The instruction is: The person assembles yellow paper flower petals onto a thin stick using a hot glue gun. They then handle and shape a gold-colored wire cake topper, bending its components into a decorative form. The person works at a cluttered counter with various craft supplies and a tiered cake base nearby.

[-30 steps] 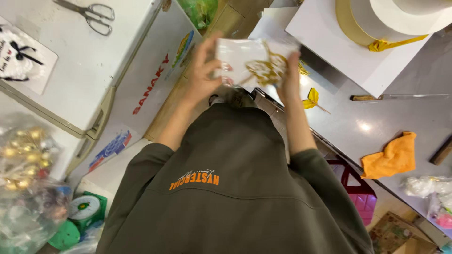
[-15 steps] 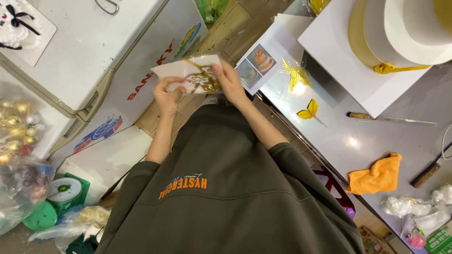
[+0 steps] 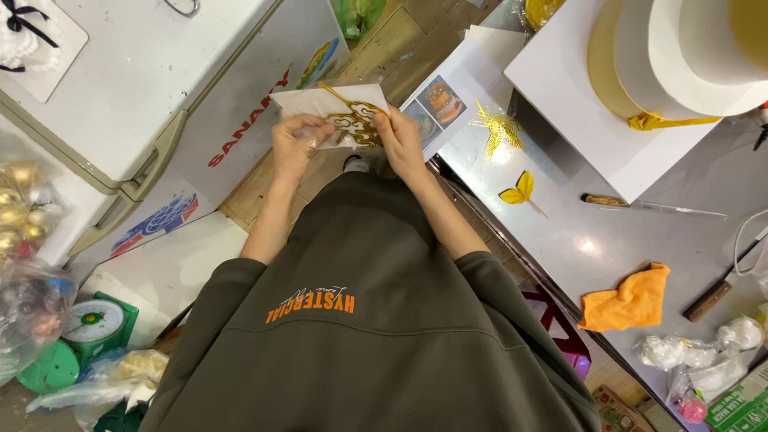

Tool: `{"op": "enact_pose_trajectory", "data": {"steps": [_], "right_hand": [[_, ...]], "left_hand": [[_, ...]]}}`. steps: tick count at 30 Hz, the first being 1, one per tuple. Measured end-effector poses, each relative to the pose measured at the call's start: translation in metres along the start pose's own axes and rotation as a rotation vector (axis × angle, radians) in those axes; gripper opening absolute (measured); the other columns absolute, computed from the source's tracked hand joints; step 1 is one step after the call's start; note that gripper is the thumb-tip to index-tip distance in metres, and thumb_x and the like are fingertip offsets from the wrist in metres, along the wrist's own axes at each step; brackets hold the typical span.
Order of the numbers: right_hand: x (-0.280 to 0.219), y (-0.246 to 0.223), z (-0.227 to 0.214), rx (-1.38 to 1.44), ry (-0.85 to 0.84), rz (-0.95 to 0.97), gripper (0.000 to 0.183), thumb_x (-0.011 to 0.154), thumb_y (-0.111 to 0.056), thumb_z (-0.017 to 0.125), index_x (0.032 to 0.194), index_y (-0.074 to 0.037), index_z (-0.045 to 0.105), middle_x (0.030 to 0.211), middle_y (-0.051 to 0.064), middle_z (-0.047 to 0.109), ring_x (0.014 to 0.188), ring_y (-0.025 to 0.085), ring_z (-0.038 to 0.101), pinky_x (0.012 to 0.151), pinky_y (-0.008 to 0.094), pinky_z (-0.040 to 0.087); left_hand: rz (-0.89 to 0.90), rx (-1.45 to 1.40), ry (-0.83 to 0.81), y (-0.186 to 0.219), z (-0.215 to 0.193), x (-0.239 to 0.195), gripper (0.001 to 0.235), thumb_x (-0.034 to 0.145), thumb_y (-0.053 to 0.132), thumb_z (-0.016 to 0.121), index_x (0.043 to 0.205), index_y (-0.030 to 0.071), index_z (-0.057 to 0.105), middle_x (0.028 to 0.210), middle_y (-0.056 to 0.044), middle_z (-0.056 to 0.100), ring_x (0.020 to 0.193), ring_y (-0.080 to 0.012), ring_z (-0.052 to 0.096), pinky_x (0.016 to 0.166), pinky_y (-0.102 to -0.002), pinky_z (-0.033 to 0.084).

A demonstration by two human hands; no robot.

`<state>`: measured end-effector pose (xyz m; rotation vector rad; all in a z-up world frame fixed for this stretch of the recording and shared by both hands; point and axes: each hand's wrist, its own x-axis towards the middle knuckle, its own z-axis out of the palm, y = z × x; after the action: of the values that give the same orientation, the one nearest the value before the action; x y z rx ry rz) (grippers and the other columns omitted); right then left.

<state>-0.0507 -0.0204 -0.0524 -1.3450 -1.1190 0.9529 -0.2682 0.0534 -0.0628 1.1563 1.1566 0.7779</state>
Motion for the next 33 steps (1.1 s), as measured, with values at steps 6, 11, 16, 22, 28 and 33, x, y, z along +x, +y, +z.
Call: {"op": "enact_pose_trajectory", "data": {"steps": [6,11,16,22,28,33], "right_hand": [[-0.003,0.062,-0.024,0.123,0.093,0.171,0.052,0.112,-0.047,0.053,0.113,0.004,0.064,0.09,0.007,0.063,0.081,0.016,0.056,0.073,0.031,0.047],[-0.023,0.105,-0.058,0.315,0.362,0.565,0.049,0.104,-0.046,0.054,0.121,-0.002,0.067,0.106,0.012,0.072,0.095,0.018,0.071,0.085,0.035,0.062],[-0.065,0.115,-0.122,0.525,0.665,0.539,0.049,0.098,-0.042,0.06,0.132,-0.007,0.058,0.132,0.01,0.061,0.123,0.027,0.059,0.1,0.056,0.05],[-0.163,0.124,-0.211,0.564,1.027,0.442,0.048,0.102,-0.039,0.059,0.134,-0.004,0.055,0.136,0.013,0.06,0.126,0.03,0.056,0.105,0.061,0.047],[-0.228,0.094,-0.235,0.466,1.018,0.543,0.049,0.113,-0.035,0.059,0.127,0.011,0.056,0.104,0.019,0.065,0.093,0.028,0.068,0.09,0.046,0.063],[-0.216,0.009,-0.198,-0.154,0.79,0.745,0.042,0.105,-0.026,0.064,0.124,0.011,0.069,0.101,0.023,0.075,0.087,0.028,0.076,0.071,0.034,0.063]], "left_hand": [[0.316,0.092,-0.108,0.037,-0.01,0.008,0.014,0.087,0.01,0.083,0.088,0.004,0.07,0.115,-0.004,0.062,0.105,-0.014,0.061,0.093,-0.031,0.051],[-0.006,-0.182,-0.163,0.034,-0.017,0.019,0.008,0.094,0.014,0.07,0.1,0.008,0.067,0.104,-0.003,0.073,0.094,-0.0114,0.069,0.084,-0.027,0.058],[0.055,-0.179,-0.122,0.023,0.007,0.027,0.012,0.1,0.008,0.072,0.104,0.006,0.061,0.098,-0.006,0.072,0.083,-0.0139,0.065,0.07,-0.027,0.053],[0.03,-0.217,-0.174,0.061,0.061,0.028,0.043,0.086,0.006,0.074,0.125,0.011,0.056,0.101,-0.009,0.076,0.087,-0.0152,0.075,0.073,-0.029,0.065],[0.076,-0.289,-0.42,0.06,0.089,0.031,0.042,0.098,0.007,0.072,0.138,0.002,0.059,0.115,-0.01,0.075,0.098,-0.013,0.073,0.083,-0.028,0.061],[0.038,-0.258,-0.488,0.058,0.115,0.029,0.035,0.1,0.01,0.072,0.134,0.003,0.066,0.11,-0.008,0.075,0.093,-0.0121,0.071,0.079,-0.027,0.06]]}}
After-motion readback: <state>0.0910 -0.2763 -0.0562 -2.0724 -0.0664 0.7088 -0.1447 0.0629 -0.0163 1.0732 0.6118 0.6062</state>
